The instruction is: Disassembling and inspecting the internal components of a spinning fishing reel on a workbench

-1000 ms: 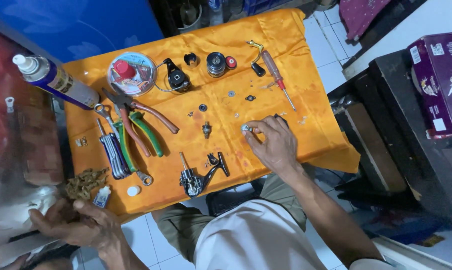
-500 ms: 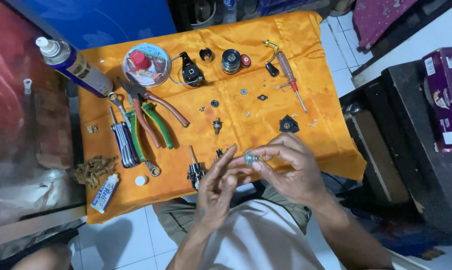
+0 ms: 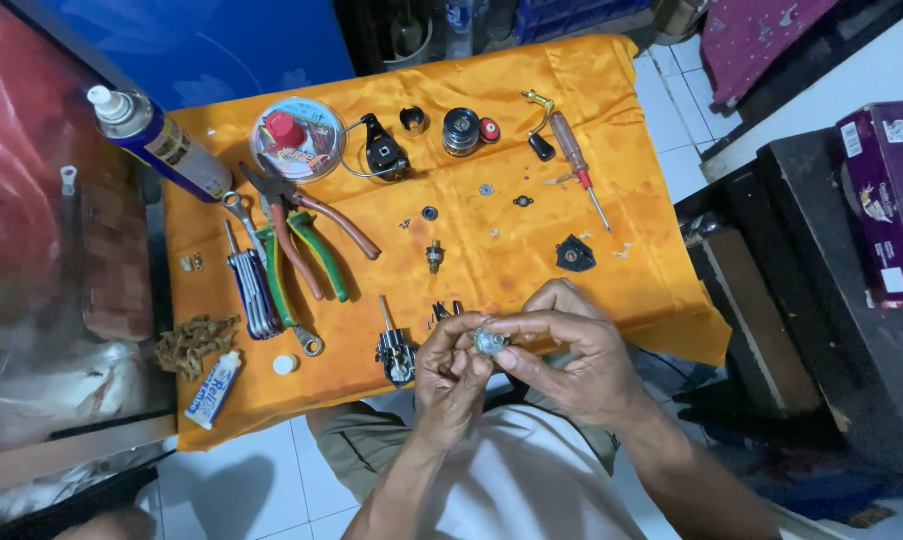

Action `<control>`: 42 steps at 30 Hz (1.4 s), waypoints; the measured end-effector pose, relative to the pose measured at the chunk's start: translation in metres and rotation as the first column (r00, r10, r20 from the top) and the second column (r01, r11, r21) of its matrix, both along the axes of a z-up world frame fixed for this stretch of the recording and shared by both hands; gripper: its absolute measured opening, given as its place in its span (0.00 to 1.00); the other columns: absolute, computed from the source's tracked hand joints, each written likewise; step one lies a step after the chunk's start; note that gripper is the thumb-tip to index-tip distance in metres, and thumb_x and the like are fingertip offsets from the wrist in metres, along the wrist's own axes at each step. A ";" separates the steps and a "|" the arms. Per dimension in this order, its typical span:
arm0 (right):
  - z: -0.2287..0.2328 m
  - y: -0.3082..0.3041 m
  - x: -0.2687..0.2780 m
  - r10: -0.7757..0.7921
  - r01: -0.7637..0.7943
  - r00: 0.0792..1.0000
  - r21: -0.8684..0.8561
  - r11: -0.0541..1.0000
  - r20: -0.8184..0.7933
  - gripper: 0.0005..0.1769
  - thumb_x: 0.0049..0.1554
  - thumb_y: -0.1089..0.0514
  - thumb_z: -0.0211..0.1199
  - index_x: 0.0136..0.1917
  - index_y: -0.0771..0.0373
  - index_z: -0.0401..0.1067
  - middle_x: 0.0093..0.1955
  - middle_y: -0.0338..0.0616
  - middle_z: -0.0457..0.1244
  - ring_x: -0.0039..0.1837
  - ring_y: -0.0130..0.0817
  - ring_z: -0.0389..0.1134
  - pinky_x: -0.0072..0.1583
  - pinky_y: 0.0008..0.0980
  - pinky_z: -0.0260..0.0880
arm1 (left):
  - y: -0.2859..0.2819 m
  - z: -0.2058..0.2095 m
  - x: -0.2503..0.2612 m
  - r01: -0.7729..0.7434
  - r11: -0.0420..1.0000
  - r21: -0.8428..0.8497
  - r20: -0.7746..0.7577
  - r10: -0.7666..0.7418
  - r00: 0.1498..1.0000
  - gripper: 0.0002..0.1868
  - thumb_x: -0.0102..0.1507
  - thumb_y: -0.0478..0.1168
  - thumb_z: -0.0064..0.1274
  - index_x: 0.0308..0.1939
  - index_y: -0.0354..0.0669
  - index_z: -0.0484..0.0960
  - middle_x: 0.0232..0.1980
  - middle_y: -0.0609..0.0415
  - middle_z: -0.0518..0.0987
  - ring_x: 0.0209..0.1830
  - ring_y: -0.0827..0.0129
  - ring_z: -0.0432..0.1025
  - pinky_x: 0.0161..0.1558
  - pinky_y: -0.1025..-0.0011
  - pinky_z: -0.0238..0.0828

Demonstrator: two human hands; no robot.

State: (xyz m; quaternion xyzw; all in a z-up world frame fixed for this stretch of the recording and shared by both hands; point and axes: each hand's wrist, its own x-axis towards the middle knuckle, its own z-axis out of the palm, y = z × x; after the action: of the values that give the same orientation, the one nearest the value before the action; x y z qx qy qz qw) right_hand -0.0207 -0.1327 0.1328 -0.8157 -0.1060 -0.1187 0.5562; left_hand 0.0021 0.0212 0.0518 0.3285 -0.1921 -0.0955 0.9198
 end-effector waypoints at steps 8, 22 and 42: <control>-0.008 0.005 -0.011 0.023 -0.021 0.999 0.098 0.995 -0.025 0.24 0.59 0.52 0.67 0.66 0.60 0.75 0.47 0.35 0.60 0.51 0.29 0.60 0.51 0.25 0.62 | -0.002 0.003 -0.001 -0.259 0.962 0.089 0.071 0.253 0.965 0.18 0.64 0.35 0.65 0.55 0.38 0.75 0.54 0.47 0.80 0.56 0.64 0.77 0.60 0.68 0.76; -0.009 0.019 -0.029 0.120 -0.118 0.993 0.146 0.982 -0.011 0.38 0.64 0.38 0.52 0.77 0.65 0.60 0.53 0.43 0.60 0.58 0.35 0.60 0.62 0.38 0.66 | 0.018 0.005 0.015 -0.871 0.467 0.153 0.811 0.445 0.381 0.18 0.68 0.33 0.59 0.61 0.42 0.74 0.56 0.45 0.79 0.58 0.55 0.79 0.54 0.62 0.87; 0.023 -0.025 0.013 0.407 0.429 0.621 -0.725 0.539 0.670 0.35 0.65 0.27 0.39 0.60 0.47 0.79 0.53 0.41 0.64 0.50 0.36 0.61 0.49 0.31 0.59 | 0.020 -0.007 0.002 -0.563 0.792 0.235 0.363 0.466 0.807 0.17 0.57 0.29 0.65 0.49 0.26 0.84 0.43 0.34 0.86 0.42 0.52 0.83 0.45 0.60 0.83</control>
State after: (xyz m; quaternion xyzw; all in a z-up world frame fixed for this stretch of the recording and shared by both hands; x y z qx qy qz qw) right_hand -0.0077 -0.1576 0.1557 -0.8375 -0.3737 -0.3984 -0.0148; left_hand 0.0045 0.0411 0.0450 0.5284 -0.2064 0.1787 0.8039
